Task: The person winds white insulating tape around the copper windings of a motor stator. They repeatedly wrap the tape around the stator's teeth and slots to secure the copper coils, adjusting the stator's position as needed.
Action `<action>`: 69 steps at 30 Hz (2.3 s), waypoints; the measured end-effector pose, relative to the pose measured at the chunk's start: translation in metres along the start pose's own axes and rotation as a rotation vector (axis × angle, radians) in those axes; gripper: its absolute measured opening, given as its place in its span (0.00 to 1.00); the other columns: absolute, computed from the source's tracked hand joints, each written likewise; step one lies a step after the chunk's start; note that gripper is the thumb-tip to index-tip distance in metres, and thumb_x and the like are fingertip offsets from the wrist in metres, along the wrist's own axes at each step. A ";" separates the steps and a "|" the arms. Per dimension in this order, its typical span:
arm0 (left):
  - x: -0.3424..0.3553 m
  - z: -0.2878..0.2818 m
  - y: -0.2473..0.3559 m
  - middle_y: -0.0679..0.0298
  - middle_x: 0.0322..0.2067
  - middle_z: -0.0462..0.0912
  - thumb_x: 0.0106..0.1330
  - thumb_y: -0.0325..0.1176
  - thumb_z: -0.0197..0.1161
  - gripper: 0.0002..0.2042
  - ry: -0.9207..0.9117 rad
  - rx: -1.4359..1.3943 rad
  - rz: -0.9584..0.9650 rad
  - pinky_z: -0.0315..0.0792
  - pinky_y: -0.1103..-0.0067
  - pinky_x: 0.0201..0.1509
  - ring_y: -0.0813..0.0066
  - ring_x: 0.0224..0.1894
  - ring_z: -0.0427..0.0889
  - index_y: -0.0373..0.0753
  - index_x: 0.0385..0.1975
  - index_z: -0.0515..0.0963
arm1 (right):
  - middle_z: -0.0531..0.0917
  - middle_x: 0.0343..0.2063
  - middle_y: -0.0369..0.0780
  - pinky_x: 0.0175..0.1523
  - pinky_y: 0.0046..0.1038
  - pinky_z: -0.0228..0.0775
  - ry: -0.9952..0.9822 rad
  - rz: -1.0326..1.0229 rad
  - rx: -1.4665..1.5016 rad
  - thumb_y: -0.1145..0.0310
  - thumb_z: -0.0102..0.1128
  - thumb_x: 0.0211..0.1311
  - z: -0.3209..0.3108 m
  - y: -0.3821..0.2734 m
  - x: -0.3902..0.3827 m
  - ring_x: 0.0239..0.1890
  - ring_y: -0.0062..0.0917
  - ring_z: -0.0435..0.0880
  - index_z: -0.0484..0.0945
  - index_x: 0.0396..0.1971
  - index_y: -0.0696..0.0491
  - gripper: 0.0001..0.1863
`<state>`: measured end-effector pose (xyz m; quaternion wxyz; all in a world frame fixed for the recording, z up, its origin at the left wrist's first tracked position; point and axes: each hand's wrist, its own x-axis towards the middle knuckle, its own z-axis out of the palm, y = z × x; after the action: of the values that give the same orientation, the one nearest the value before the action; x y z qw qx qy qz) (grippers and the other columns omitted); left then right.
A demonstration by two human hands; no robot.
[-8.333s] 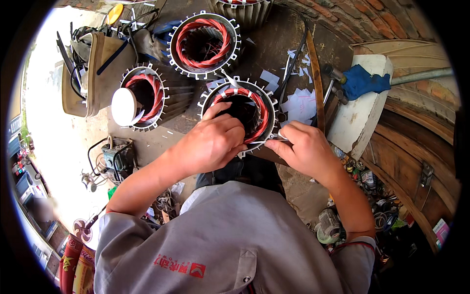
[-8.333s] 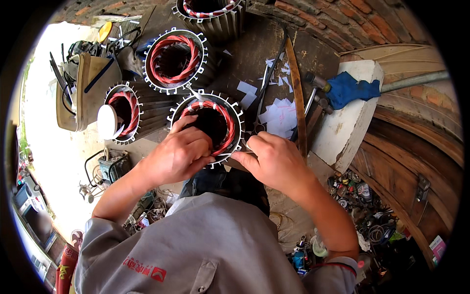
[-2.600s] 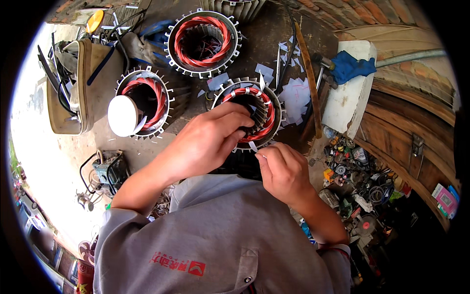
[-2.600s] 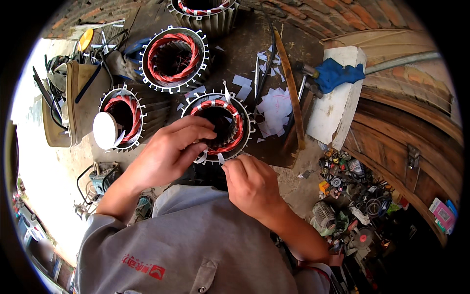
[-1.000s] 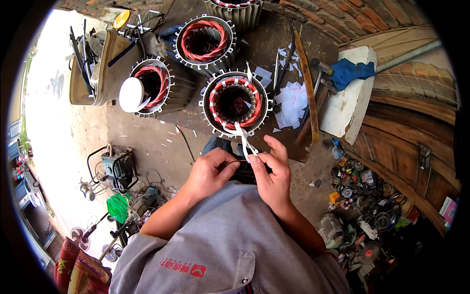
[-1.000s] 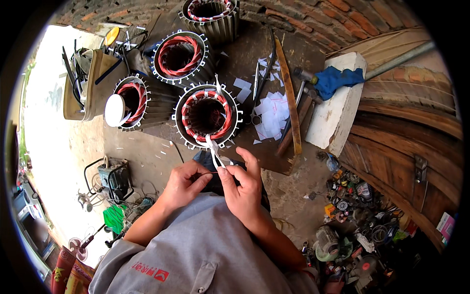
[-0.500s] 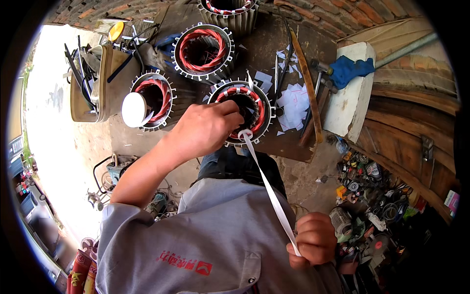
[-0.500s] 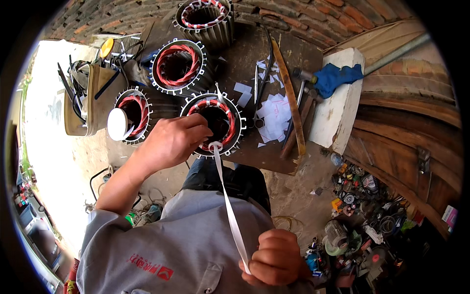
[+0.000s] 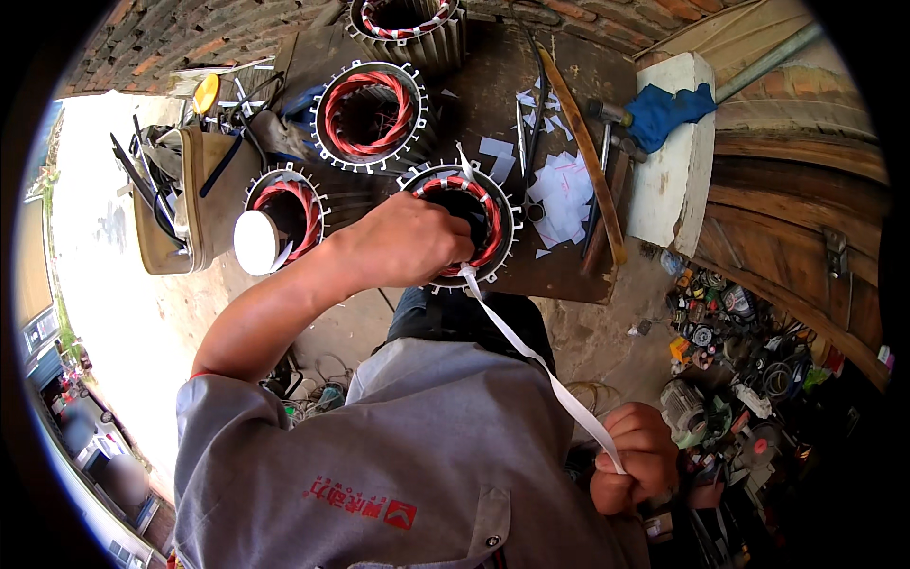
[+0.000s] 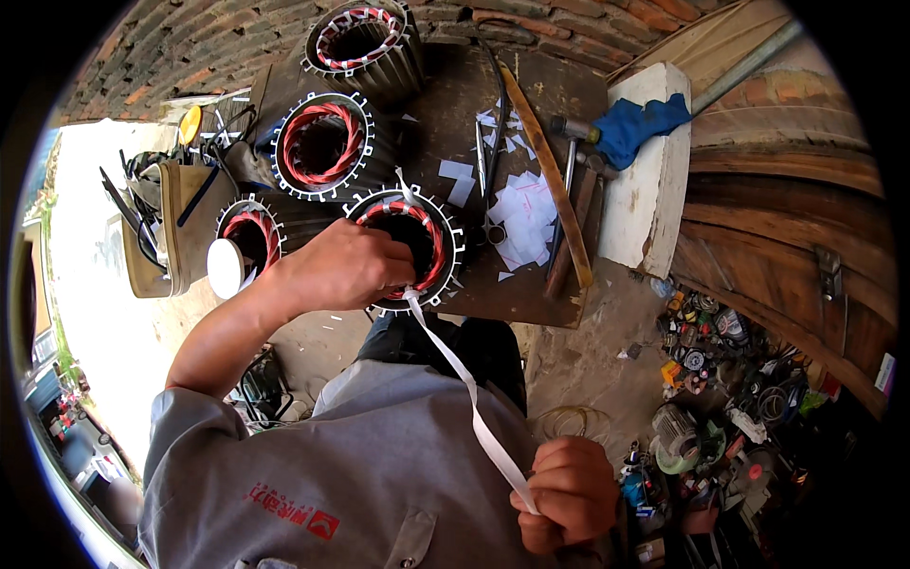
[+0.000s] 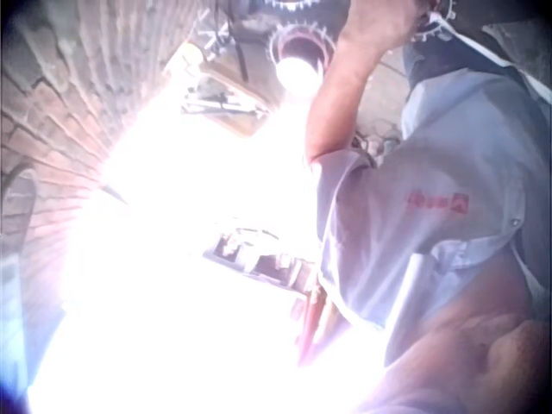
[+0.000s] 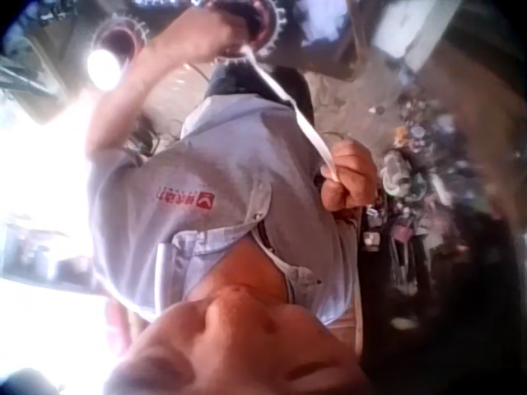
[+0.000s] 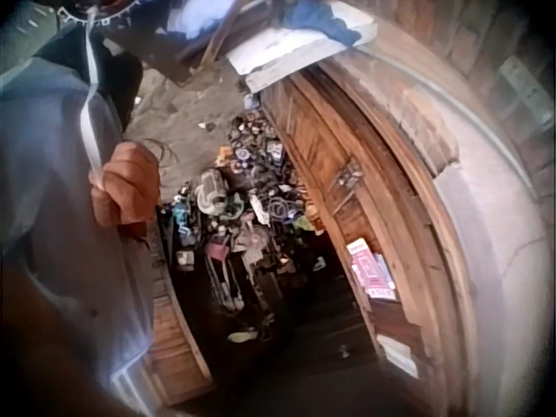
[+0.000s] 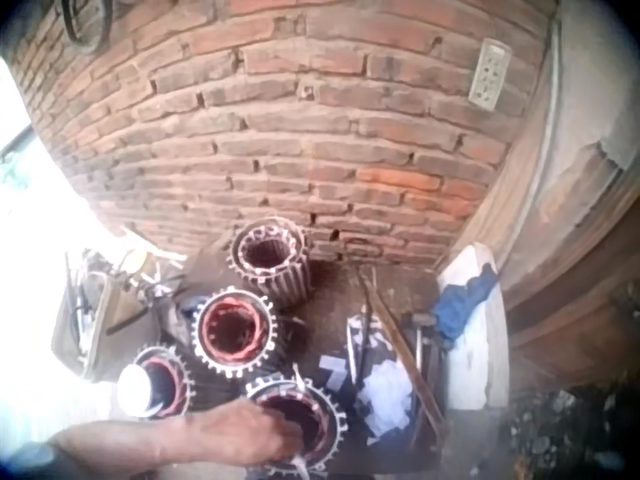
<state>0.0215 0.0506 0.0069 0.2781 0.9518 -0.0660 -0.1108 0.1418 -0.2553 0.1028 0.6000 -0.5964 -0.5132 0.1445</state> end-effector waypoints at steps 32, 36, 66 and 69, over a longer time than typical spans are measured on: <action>0.028 -0.016 0.008 0.54 0.31 0.86 0.59 0.36 0.61 0.09 -0.335 -0.024 -0.494 0.77 0.61 0.42 0.53 0.38 0.85 0.43 0.34 0.86 | 0.79 0.20 0.39 0.23 0.28 0.65 0.020 0.238 -0.110 0.77 0.63 0.56 0.004 0.027 -0.006 0.17 0.29 0.76 0.79 0.31 0.59 0.04; 0.028 -0.011 0.008 0.55 0.30 0.85 0.58 0.34 0.62 0.08 -0.273 -0.009 -0.474 0.78 0.60 0.39 0.53 0.36 0.85 0.42 0.33 0.85 | 0.79 0.20 0.39 0.24 0.28 0.65 0.014 0.223 -0.077 0.77 0.63 0.56 0.005 0.030 -0.002 0.17 0.29 0.75 0.79 0.31 0.58 0.04; 0.016 -0.030 0.001 0.62 0.31 0.81 0.69 0.29 0.61 0.08 -0.256 -0.834 -0.458 0.74 0.75 0.38 0.71 0.32 0.81 0.33 0.42 0.81 | 0.82 0.37 0.49 0.41 0.24 0.71 0.102 0.765 0.065 0.79 0.59 0.61 0.019 0.099 -0.023 0.35 0.26 0.80 0.74 0.25 0.62 0.06; 0.010 -0.022 -0.016 0.60 0.33 0.79 0.69 0.29 0.61 0.06 -0.297 -0.729 -0.174 0.73 0.74 0.41 0.68 0.36 0.80 0.33 0.39 0.80 | 0.82 0.41 0.48 0.42 0.34 0.74 -0.231 0.705 -0.654 0.73 0.63 0.60 0.008 0.115 -0.022 0.37 0.38 0.82 0.77 0.31 0.60 0.06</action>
<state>0.0372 0.0735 0.0150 0.5747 0.7665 0.0188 -0.2863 0.1762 -0.2394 -0.0079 0.2354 -0.8709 -0.3617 0.2353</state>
